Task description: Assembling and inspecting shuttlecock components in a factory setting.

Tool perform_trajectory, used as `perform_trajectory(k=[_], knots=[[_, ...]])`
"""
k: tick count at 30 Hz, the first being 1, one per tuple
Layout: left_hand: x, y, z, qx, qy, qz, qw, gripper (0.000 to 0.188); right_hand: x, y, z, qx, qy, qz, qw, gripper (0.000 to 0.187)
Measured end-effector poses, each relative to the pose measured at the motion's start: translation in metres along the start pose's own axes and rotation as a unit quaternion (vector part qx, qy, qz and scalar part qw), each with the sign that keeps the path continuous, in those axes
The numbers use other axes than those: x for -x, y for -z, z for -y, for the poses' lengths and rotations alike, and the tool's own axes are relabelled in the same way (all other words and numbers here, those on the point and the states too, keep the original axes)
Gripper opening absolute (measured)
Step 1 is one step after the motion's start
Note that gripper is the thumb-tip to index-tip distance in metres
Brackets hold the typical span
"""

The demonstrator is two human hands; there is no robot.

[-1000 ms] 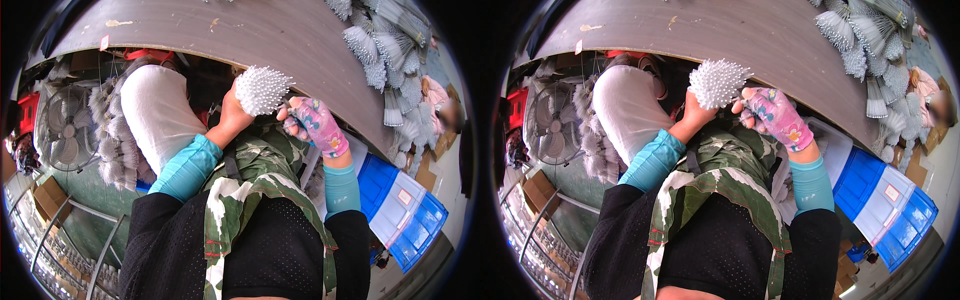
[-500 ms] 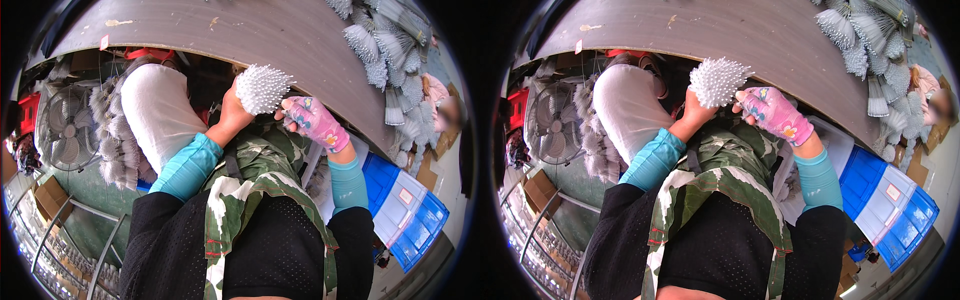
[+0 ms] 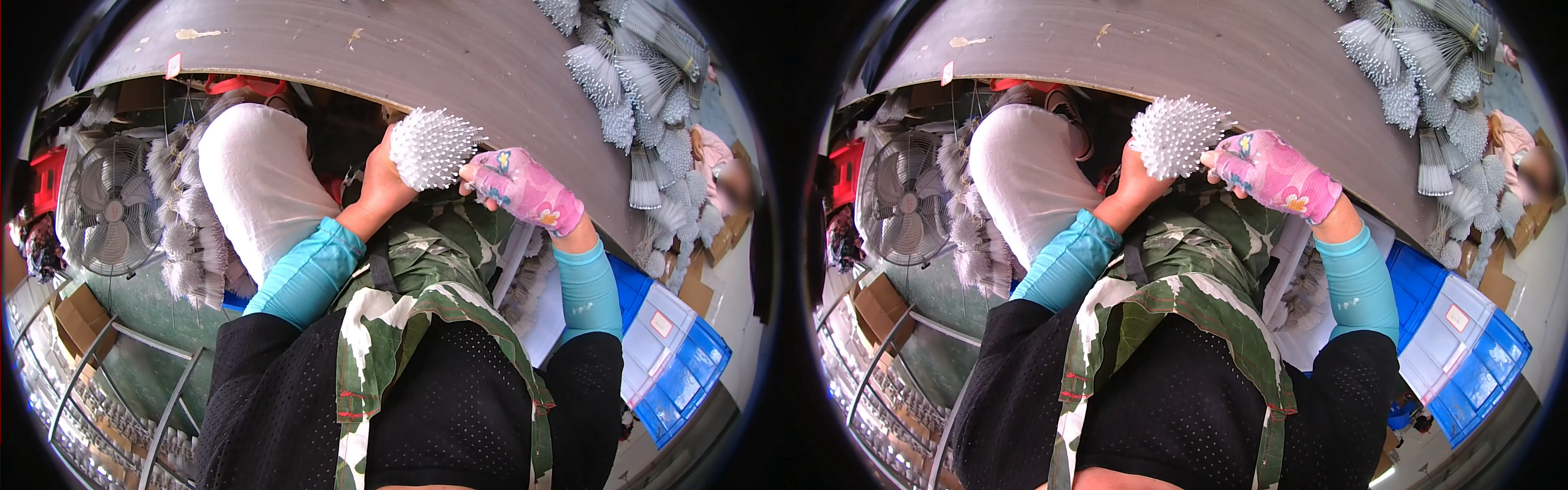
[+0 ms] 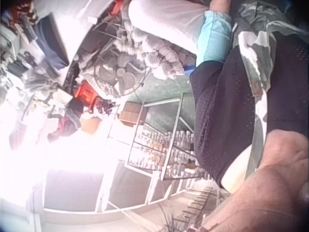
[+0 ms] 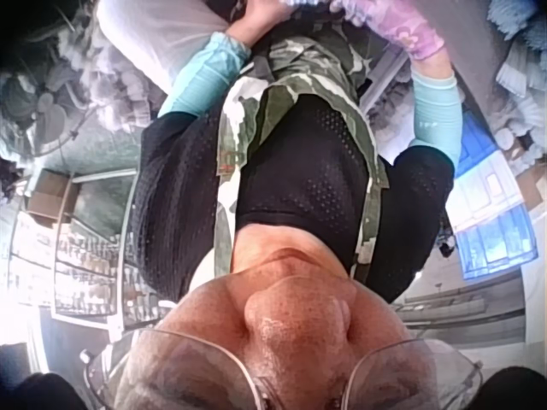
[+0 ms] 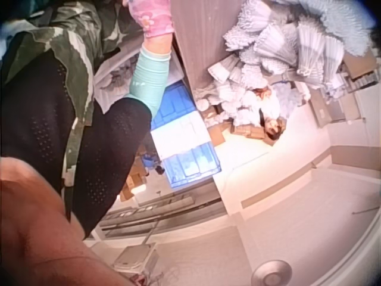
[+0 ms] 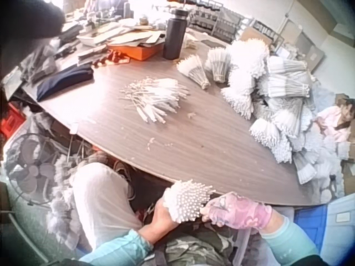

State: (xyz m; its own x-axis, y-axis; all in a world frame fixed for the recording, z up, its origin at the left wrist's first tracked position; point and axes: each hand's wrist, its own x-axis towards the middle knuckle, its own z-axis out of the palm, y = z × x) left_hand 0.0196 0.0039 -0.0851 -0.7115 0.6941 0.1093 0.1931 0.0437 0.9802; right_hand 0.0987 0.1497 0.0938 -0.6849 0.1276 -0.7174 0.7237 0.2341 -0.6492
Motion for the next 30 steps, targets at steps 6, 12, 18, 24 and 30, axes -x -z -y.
perform_trajectory(k=[6,12,18,24,30], knots=[[0.001,0.001,-0.005,0.022,0.030,-0.002,0.999,0.052,0.006,-0.003,0.000,-0.016,0.012,-0.038,0.999,0.036],[0.000,0.000,-0.005,0.033,0.037,0.000,0.999,0.053,0.007,-0.009,-0.015,-0.107,-0.023,-0.012,0.994,0.039],[0.000,0.001,-0.004,-0.014,0.015,0.005,1.000,0.054,0.002,-0.015,-0.022,-0.158,-0.008,-0.032,0.987,0.039],[0.000,0.001,-0.004,0.000,0.022,0.006,1.000,0.056,0.003,-0.018,-0.021,-0.185,-0.003,-0.031,0.982,0.038],[0.000,0.000,-0.002,-0.018,0.012,0.009,1.000,0.055,0.000,-0.026,-0.025,-0.202,0.004,-0.067,0.977,0.038]])
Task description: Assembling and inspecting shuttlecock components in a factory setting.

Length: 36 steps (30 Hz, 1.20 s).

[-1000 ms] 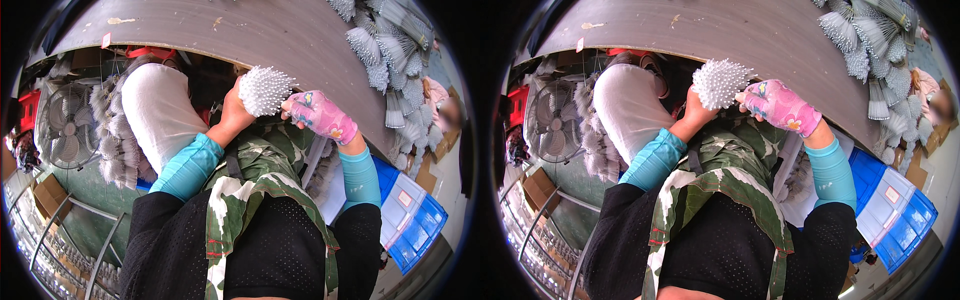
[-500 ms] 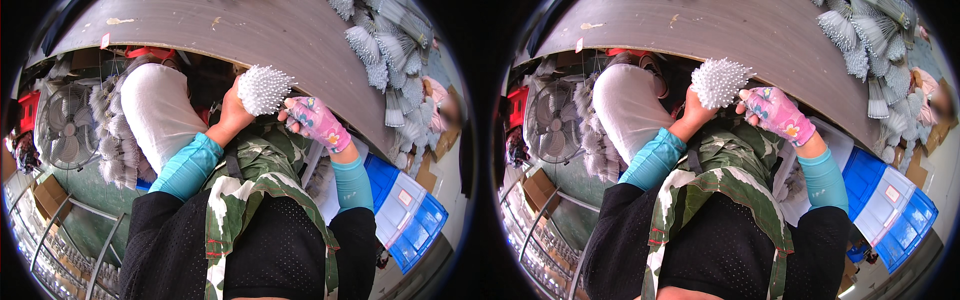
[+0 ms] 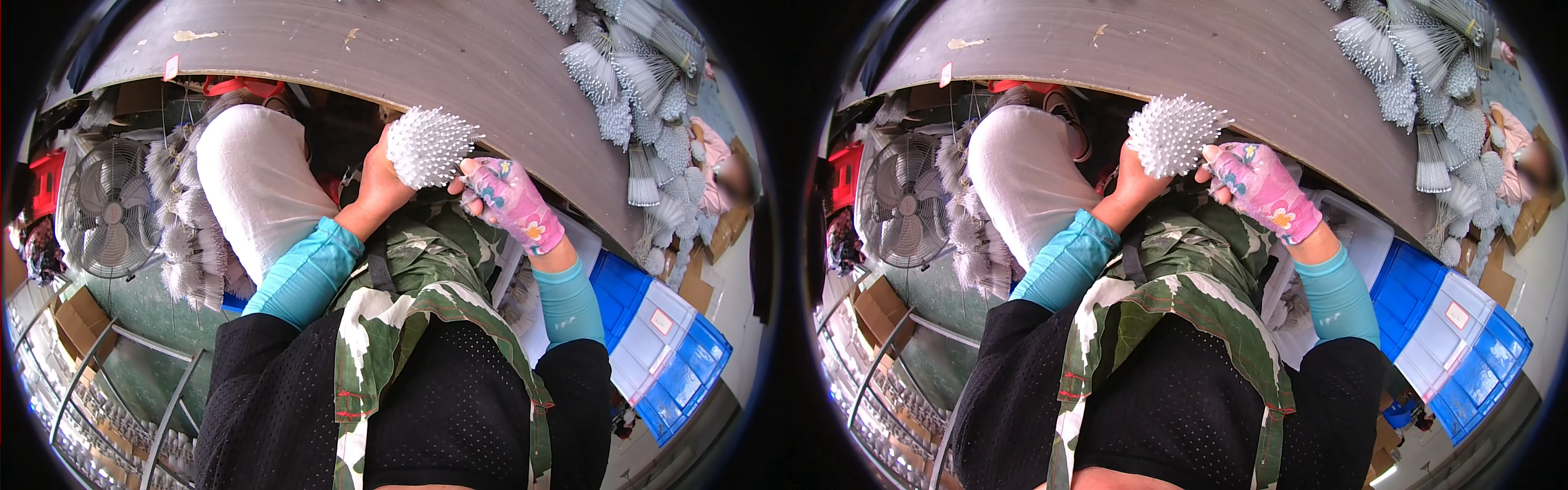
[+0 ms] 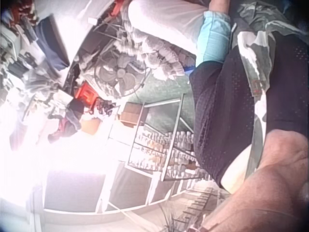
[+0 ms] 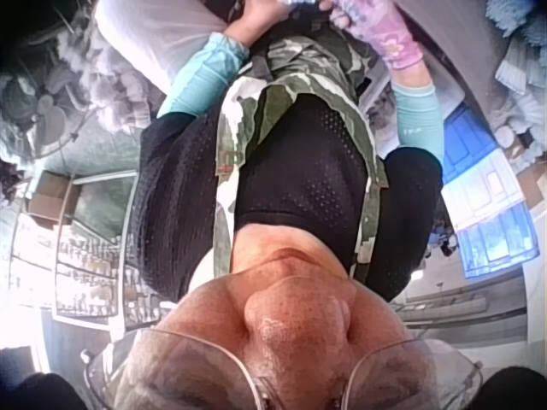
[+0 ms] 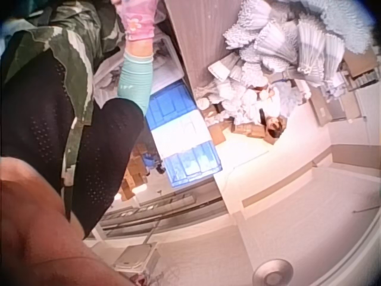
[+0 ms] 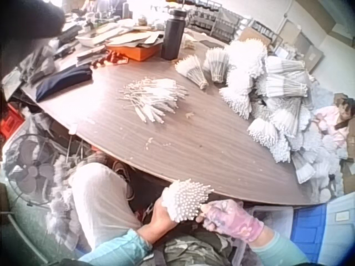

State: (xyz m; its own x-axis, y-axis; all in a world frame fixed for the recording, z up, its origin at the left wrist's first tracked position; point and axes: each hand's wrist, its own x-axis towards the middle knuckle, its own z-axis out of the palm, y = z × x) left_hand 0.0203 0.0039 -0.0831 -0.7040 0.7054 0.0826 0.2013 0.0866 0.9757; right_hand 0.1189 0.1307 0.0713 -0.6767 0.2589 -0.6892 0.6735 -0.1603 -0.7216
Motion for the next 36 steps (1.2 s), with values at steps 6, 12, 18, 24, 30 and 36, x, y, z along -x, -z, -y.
perform_trajectory(k=[6,12,18,24,30,36], knots=[[0.000,-0.001,0.001,-0.009,-0.020,-0.009,1.000,0.054,0.009,0.005,0.010,-0.019,-0.011,0.021,1.000,0.038],[0.000,-0.002,0.002,0.024,-0.029,-0.025,0.999,0.054,0.015,0.010,0.011,0.036,-0.010,0.025,0.999,0.038],[0.000,0.002,-0.015,0.035,0.018,-0.037,0.999,0.046,0.019,0.011,0.024,0.093,-0.030,0.052,0.994,0.038],[0.000,0.005,-0.015,-0.038,-0.033,-0.063,0.997,0.044,0.013,0.004,0.037,0.133,-0.047,0.051,0.989,0.035],[-0.002,0.009,-0.025,-0.047,-0.014,-0.064,0.997,0.043,0.007,0.006,0.035,0.179,-0.019,0.060,0.982,0.035],[-0.003,0.011,-0.028,-0.053,-0.034,-0.078,0.995,0.042,0.001,0.011,0.032,0.220,-0.037,0.069,0.972,0.032]])
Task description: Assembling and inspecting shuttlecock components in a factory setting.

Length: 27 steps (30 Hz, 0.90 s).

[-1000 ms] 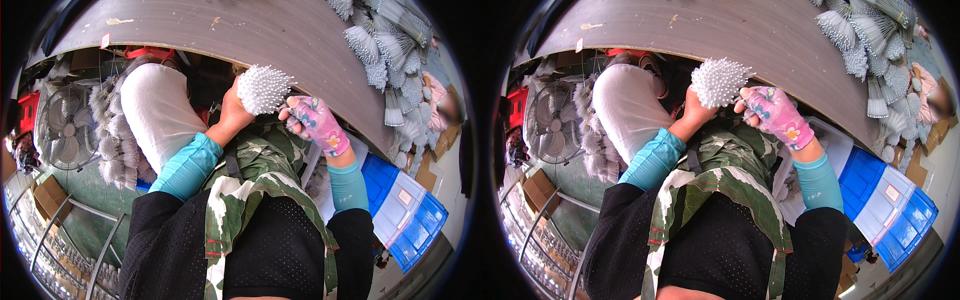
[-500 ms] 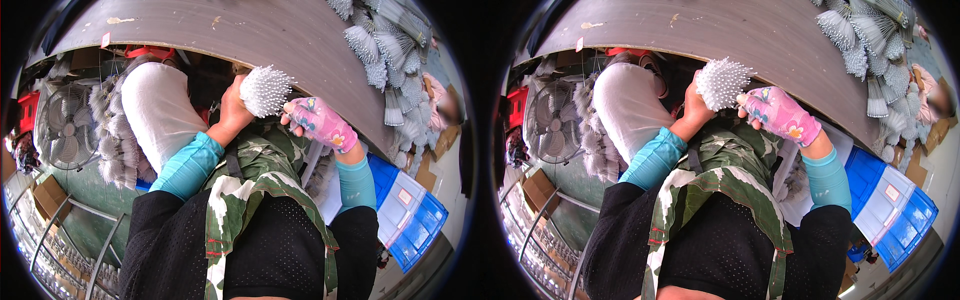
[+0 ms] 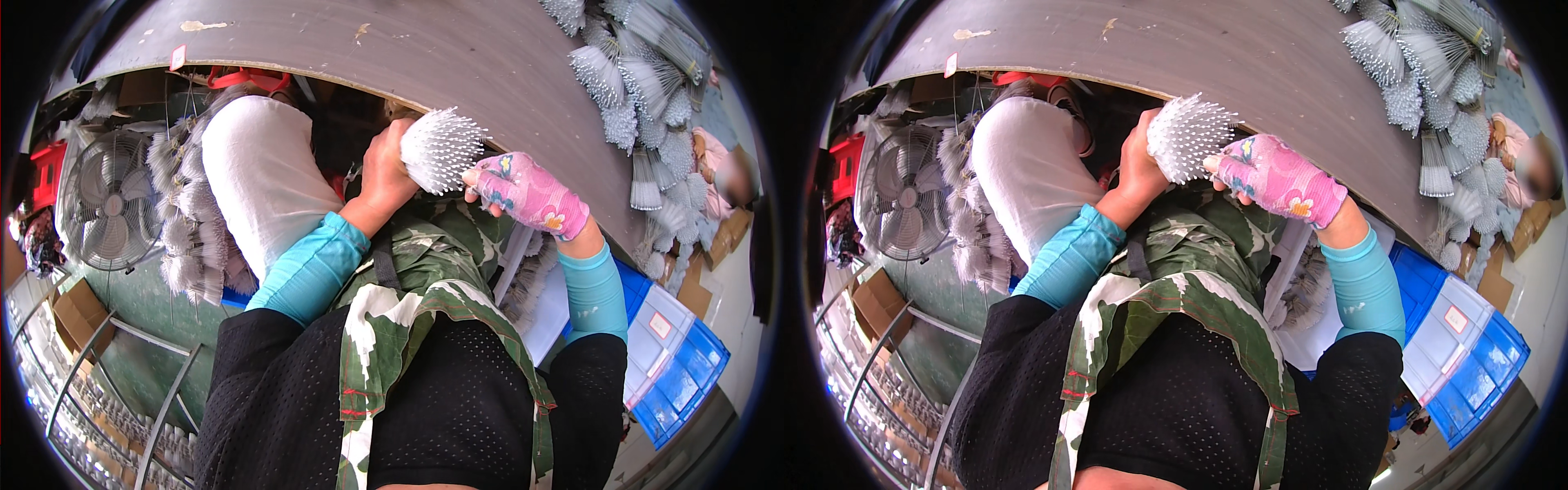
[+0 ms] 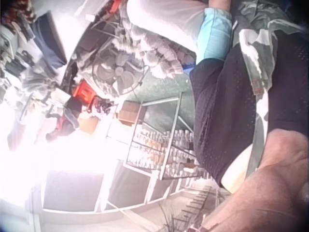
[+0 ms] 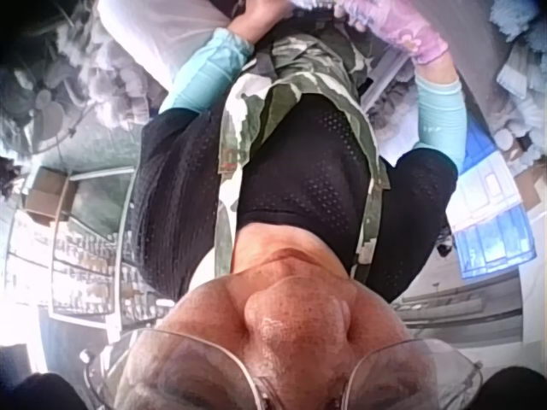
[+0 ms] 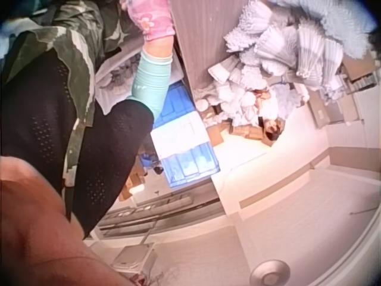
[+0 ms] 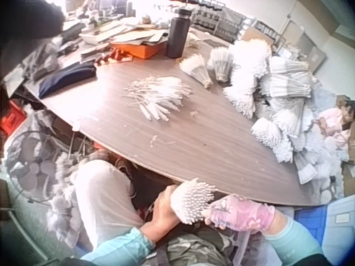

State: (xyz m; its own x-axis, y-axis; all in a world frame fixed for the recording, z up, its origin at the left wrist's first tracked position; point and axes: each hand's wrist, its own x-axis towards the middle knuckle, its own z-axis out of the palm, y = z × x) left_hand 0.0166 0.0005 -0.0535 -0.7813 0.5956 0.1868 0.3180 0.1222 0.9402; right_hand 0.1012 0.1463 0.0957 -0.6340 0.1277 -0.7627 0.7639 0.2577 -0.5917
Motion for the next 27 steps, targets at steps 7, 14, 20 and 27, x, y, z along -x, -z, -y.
perform_trajectory(k=[7,14,20,27], knots=[[0.000,-0.002,0.003,0.000,0.007,0.009,1.000,0.043,0.002,0.002,-0.002,-0.027,0.024,-0.006,0.999,0.036],[0.001,-0.001,0.003,-0.007,0.017,0.007,1.000,0.044,0.009,0.009,0.006,-0.024,-0.016,0.027,0.999,0.035],[0.000,-0.001,0.002,-0.007,0.007,0.003,1.000,0.045,0.000,0.008,0.010,0.036,-0.023,0.016,0.999,0.038],[-0.001,0.001,0.000,-0.016,0.014,0.008,1.000,0.044,-0.004,0.003,0.012,0.090,0.000,-0.012,0.996,0.038]])
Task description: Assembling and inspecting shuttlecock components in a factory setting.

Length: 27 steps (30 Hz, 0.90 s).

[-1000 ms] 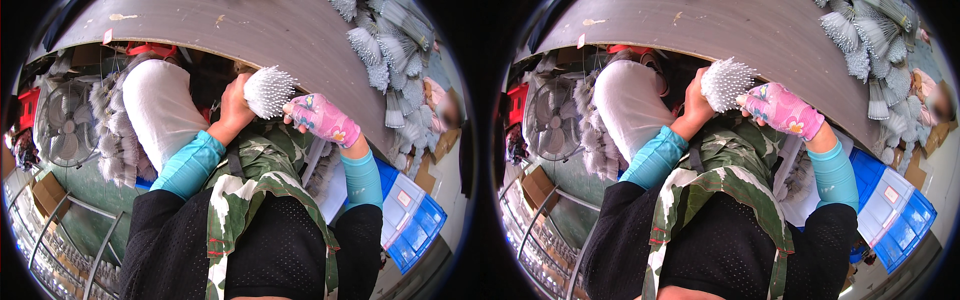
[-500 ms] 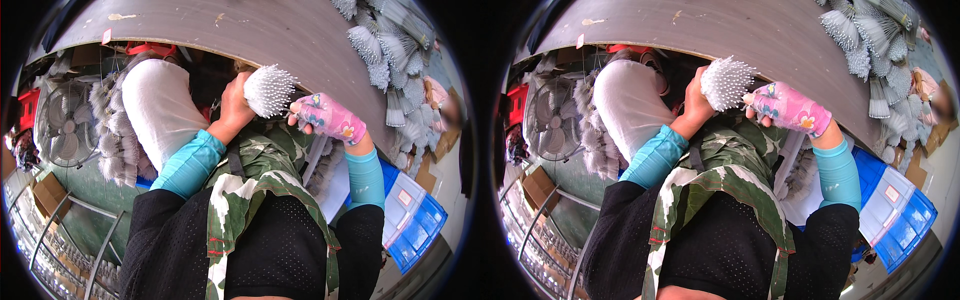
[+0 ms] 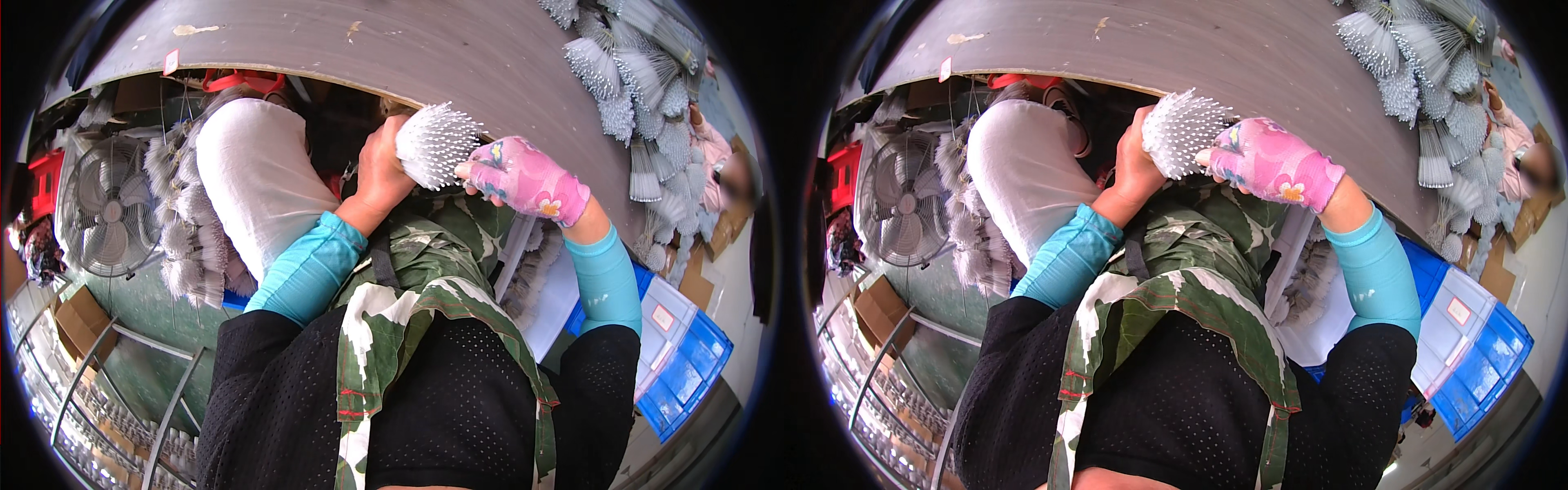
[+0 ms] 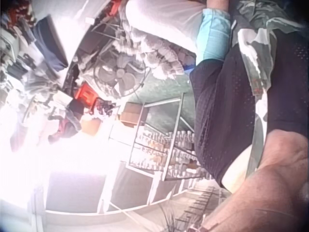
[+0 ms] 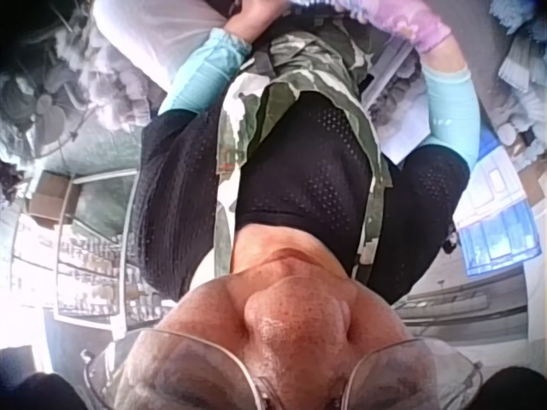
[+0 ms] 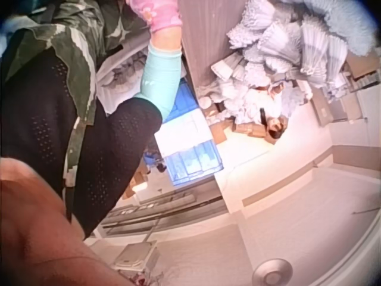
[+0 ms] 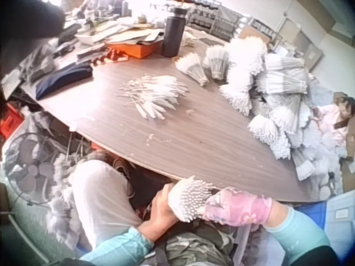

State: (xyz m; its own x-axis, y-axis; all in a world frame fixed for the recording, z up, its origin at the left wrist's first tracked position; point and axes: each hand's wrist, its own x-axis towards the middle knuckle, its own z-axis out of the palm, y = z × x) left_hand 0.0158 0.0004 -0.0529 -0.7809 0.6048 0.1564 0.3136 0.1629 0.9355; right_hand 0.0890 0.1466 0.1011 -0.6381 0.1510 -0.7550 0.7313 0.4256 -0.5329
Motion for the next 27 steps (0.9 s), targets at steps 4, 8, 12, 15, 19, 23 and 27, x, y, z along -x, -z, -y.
perform_trajectory(k=[4,8,12,15,19,23,27], knots=[[0.000,0.001,0.000,0.000,0.004,0.001,1.000,0.044,0.007,0.004,0.000,-0.043,-0.006,0.005,0.999,0.038],[0.001,0.000,0.001,0.001,0.004,-0.003,1.000,0.043,0.010,0.008,0.003,0.055,0.076,-0.021,0.995,0.039],[0.000,0.001,0.000,-0.024,-0.011,-0.003,1.000,0.043,0.012,0.013,0.022,0.235,0.123,-0.037,0.963,0.043],[-0.001,0.001,0.000,-0.031,-0.018,0.000,0.999,0.043,0.004,0.017,0.023,0.302,0.118,-0.009,0.946,0.037],[-0.001,0.003,0.000,-0.025,-0.013,0.002,1.000,0.043,-0.001,0.020,0.029,0.338,0.125,0.001,0.933,0.036],[-0.002,0.003,0.000,-0.018,-0.017,0.004,1.000,0.043,-0.001,0.020,0.036,0.356,0.143,0.020,0.923,0.035],[-0.002,0.004,-0.001,-0.014,-0.021,-0.005,1.000,0.042,-0.003,0.021,0.036,0.326,0.143,0.028,0.934,0.036]])
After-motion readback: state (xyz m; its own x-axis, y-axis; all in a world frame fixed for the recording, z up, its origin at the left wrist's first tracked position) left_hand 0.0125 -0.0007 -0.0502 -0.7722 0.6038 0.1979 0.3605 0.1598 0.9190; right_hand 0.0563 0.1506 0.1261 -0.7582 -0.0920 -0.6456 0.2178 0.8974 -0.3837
